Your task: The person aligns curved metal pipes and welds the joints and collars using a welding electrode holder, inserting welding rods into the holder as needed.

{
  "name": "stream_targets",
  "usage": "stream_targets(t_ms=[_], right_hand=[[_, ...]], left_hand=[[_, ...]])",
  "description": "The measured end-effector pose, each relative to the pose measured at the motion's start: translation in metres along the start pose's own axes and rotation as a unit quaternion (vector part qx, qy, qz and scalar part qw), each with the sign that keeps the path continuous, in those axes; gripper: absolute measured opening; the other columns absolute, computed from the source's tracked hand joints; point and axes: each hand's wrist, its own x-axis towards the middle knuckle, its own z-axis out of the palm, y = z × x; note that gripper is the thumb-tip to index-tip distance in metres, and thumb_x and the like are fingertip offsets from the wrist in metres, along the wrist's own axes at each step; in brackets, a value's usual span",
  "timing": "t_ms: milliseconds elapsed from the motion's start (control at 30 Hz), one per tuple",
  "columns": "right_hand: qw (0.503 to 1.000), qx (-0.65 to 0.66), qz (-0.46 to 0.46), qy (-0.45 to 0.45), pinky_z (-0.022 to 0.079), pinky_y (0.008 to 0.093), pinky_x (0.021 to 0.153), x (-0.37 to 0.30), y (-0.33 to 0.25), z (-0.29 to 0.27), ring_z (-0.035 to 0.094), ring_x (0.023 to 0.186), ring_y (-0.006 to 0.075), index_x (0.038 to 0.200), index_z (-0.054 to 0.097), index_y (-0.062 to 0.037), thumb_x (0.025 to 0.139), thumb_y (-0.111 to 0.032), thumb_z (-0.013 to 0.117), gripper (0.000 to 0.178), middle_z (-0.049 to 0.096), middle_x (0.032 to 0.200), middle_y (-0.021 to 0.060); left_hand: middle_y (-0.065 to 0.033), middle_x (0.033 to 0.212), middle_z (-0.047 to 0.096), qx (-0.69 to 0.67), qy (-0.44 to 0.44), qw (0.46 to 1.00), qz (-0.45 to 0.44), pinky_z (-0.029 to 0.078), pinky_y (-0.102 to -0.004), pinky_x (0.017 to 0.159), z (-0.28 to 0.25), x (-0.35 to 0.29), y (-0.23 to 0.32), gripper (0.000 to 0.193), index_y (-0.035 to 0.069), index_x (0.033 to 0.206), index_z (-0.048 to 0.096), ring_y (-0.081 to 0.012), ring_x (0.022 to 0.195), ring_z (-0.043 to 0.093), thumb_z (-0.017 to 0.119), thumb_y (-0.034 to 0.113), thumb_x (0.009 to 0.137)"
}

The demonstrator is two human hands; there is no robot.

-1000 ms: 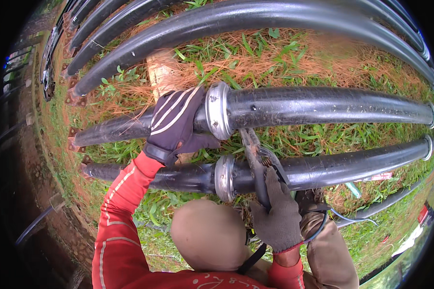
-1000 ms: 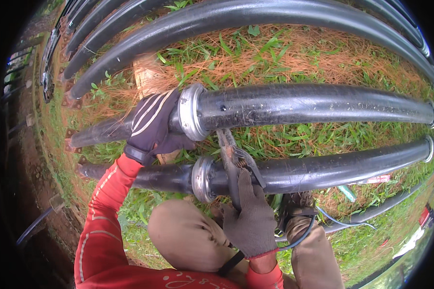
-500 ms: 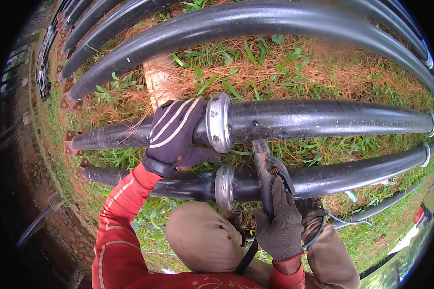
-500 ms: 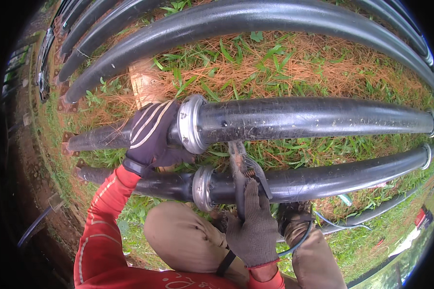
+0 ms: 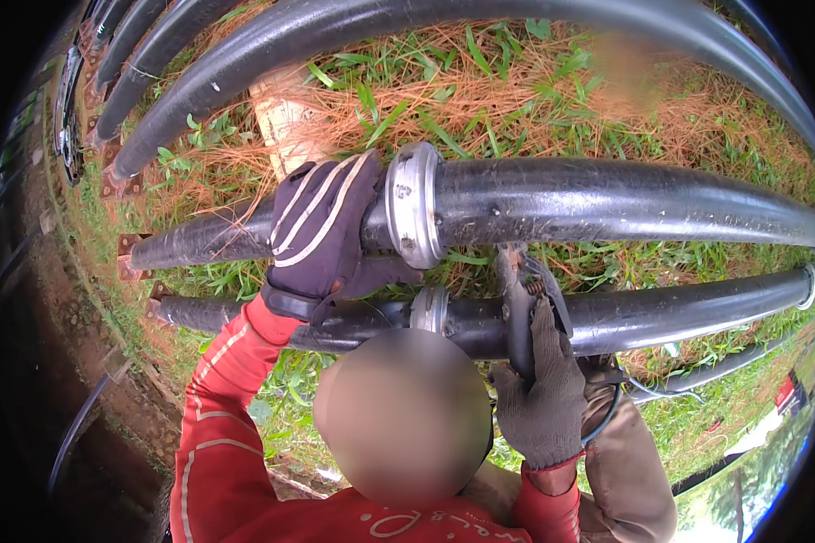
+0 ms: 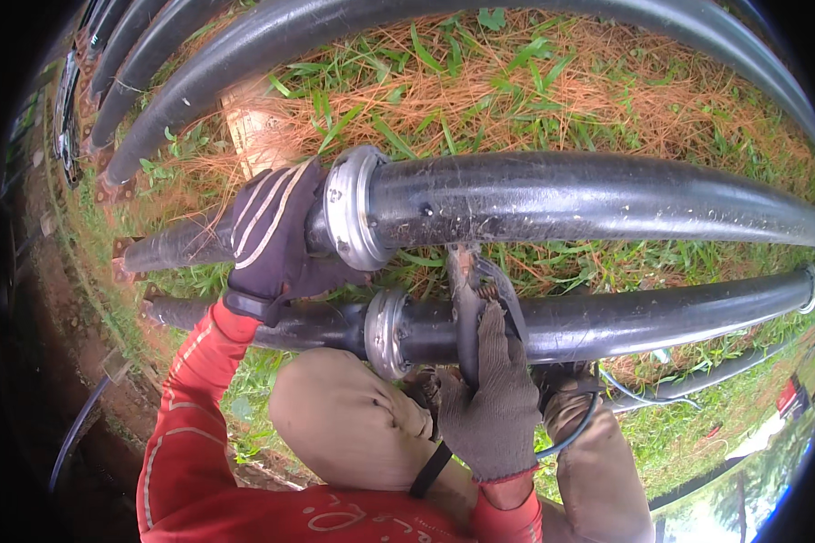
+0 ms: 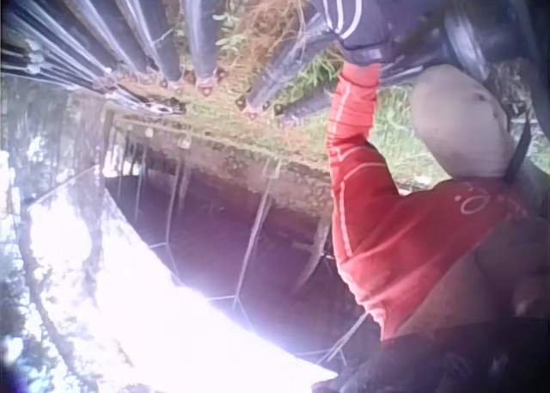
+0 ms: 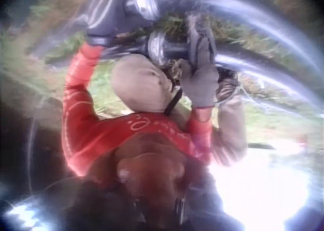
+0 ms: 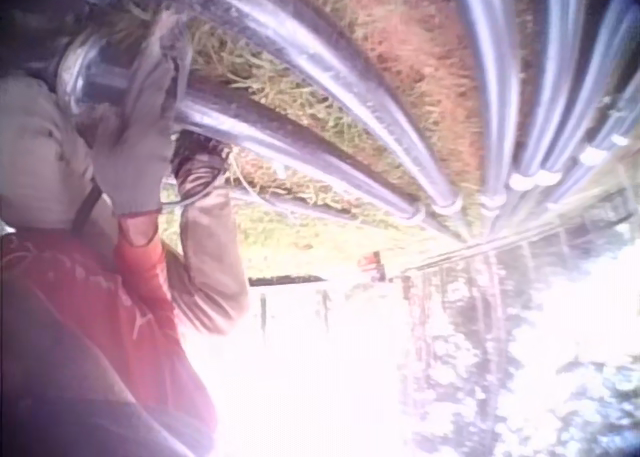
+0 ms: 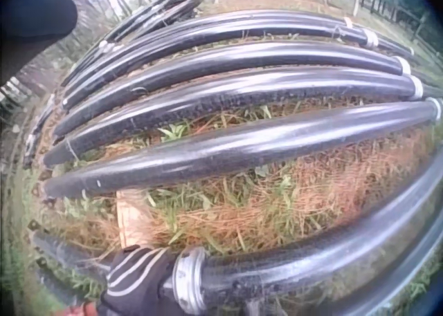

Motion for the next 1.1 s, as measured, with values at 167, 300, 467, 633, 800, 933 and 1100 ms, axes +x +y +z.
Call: stream_targets(t_ms=[167, 300, 467, 633, 800, 933, 1100], right_hand=[[0.997, -0.037, -0.059, 0.037, 0.056, 0.0587, 0.11, 0.001, 0.001, 0.006, 0.066, 0.132, 0.0596, 0.169, 0.043, 0.0081, 0.088, -0.014, 0.083, 0.093, 0.062, 0.151, 0.0397], [0.999, 0.021, 0.025, -0.003, 0.057, 0.0512, 0.113, 0.003, -0.01, 0.001, 0.067, 0.138, 0.0536, 0.166, 0.049, 0.0078, 0.086, -0.005, 0.082, 0.088, 0.064, 0.154, 0.0365], [0.999, 0.044, 0.0, -0.03, 0.059, 0.0509, 0.109, 0.001, -0.009, 0.008, 0.068, 0.136, 0.0532, 0.165, 0.051, 0.0062, 0.083, -0.004, 0.081, 0.089, 0.065, 0.152, 0.0363], [0.999, 0.041, 0.01, -0.019, 0.058, 0.051, 0.112, 0.004, -0.012, 0.005, 0.066, 0.14, 0.0521, 0.165, 0.051, 0.0061, 0.082, -0.004, 0.082, 0.09, 0.065, 0.153, 0.0354], [0.999, 0.038, 0.014, -0.017, 0.058, 0.0502, 0.114, 0.007, -0.009, 0.006, 0.066, 0.142, 0.0507, 0.166, 0.051, 0.0064, 0.08, -0.004, 0.084, 0.093, 0.065, 0.154, 0.0341], [0.999, 0.041, 0.016, -0.015, 0.057, 0.0505, 0.114, 0.009, -0.008, 0.006, 0.066, 0.142, 0.0507, 0.166, 0.051, 0.0063, 0.079, -0.004, 0.085, 0.093, 0.066, 0.154, 0.0337], [0.998, 0.058, 0.027, -0.027, 0.057, 0.0503, 0.115, 0.011, -0.01, 0.004, 0.066, 0.142, 0.0509, 0.166, 0.05, 0.0069, 0.079, -0.004, 0.085, 0.093, 0.066, 0.153, 0.0343]], left_hand=[[-0.0229, 0.132, 0.074, 0.001, 0.002, 1.0, -0.002, 0.053, -0.0584, 0.103, -0.005, -0.004, -0.001, 0.128, -0.004, 0.147, 0.063, -0.0447, 0.118, 0.072, 0.104, 0.059, 0.043], [-0.0229, 0.132, 0.074, -0.001, -0.008, 1.0, -0.002, 0.054, -0.0584, 0.103, -0.002, -0.003, 0.001, 0.128, -0.004, 0.147, 0.063, -0.0448, 0.118, 0.072, 0.105, 0.057, 0.042], [-0.024, 0.134, 0.074, 0.005, -0.01, 1.0, 0.003, 0.055, -0.0581, 0.103, -0.002, -0.004, -0.002, 0.129, -0.005, 0.147, 0.063, -0.0461, 0.117, 0.072, 0.105, 0.058, 0.043], [-0.0237, 0.137, 0.073, 0.001, -0.021, 1.0, -0.012, 0.053, -0.0575, 0.105, -0.005, -0.002, 0.001, 0.136, -0.004, 0.156, 0.058, -0.0456, 0.12, 0.071, 0.103, 0.063, 0.047], [-0.0234, 0.141, 0.072, 0.01, -0.043, 0.999, -0.018, 0.052, -0.0559, 0.106, -0.007, 0.007, 0.003, 0.14, -0.002, 0.161, 0.055, -0.0448, 0.122, 0.071, 0.106, 0.058, 0.045], [-0.0247, 0.144, 0.071, -0.012, -0.067, 0.998, -0.017, 0.052, -0.0557, 0.107, -0.007, 0.011, -0.001, 0.142, -0.003, 0.162, 0.054, -0.0441, 0.125, 0.071, 0.108, 0.054, 0.043], [-0.0263, 0.149, 0.069, -0.044, -0.096, 0.994, -0.016, 0.051, -0.0565, 0.108, -0.011, 0.013, -0.008, 0.14, -0.005, 0.163, 0.052, -0.044, 0.128, 0.071, 0.107, 0.054, 0.048]])
